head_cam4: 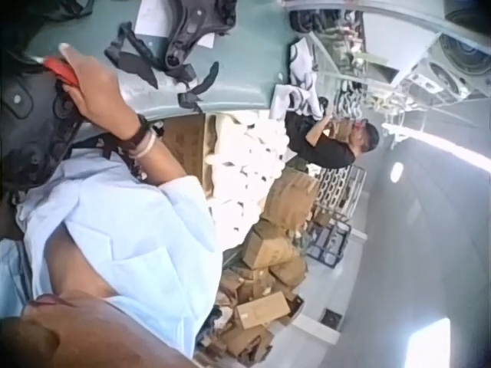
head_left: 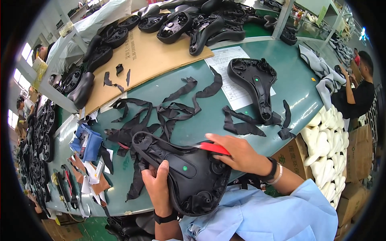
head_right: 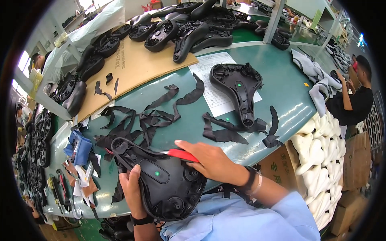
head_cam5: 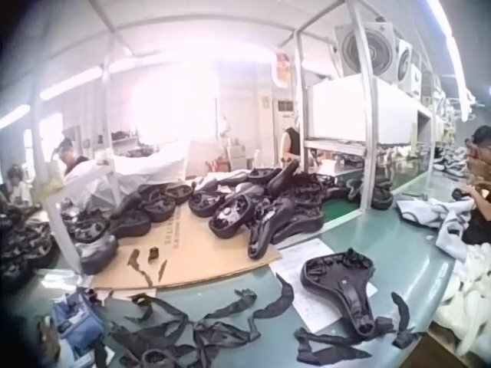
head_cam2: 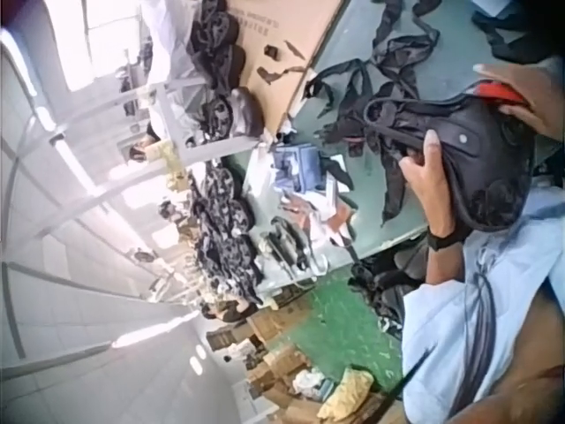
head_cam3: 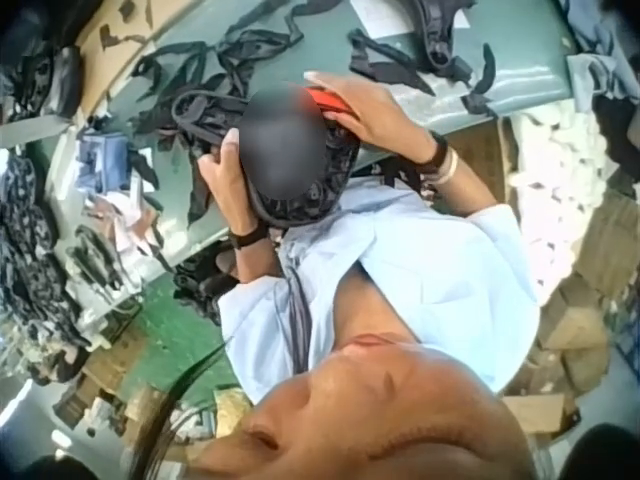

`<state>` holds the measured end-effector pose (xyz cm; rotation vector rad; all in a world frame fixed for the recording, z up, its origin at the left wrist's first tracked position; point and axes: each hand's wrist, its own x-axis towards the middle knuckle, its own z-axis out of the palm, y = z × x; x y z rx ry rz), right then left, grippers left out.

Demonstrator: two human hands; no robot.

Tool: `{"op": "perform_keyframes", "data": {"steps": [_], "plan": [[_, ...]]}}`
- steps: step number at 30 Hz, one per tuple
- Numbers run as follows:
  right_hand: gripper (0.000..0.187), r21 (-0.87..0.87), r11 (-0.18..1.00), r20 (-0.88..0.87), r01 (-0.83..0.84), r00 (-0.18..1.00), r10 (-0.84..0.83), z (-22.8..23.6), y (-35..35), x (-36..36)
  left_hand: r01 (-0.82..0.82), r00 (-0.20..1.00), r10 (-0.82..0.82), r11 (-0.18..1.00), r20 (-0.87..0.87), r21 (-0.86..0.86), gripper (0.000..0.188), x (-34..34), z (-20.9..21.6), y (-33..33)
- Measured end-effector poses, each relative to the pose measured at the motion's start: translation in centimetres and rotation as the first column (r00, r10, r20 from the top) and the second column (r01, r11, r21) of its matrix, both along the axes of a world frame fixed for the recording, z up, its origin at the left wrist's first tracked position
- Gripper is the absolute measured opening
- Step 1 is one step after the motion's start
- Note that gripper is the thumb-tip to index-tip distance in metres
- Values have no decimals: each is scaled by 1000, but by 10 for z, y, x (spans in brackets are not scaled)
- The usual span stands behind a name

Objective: The person trims excess material from the underside of bicycle seats using a utility knife, pulls away the scraps by hand, and sets the finished seats on a conveyor belt before starting the next one.

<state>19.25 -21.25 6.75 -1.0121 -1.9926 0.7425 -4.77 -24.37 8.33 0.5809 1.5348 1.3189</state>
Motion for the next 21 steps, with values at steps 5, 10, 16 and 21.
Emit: {"op": "perform_keyframes", "data": {"steps": [5,10,16,21], "plan": [[49,-558,754,-209,347,821,-532,10,39,44,-91,755,198,976,-625,200,49,-4,-31,-18],[47,-535,826,-308,179,869,-388,33,17,12,553,114,-158,830,-981,-70,32,11,16,3],[56,-240,970,-172,-35,985,-7,23,13,11,776,132,-146,631,-981,11,29,50,-16,73],[59,34,995,370,-93,926,74,17,20,62,742,361,-394,670,-845,4,36,48,3,73]]}}
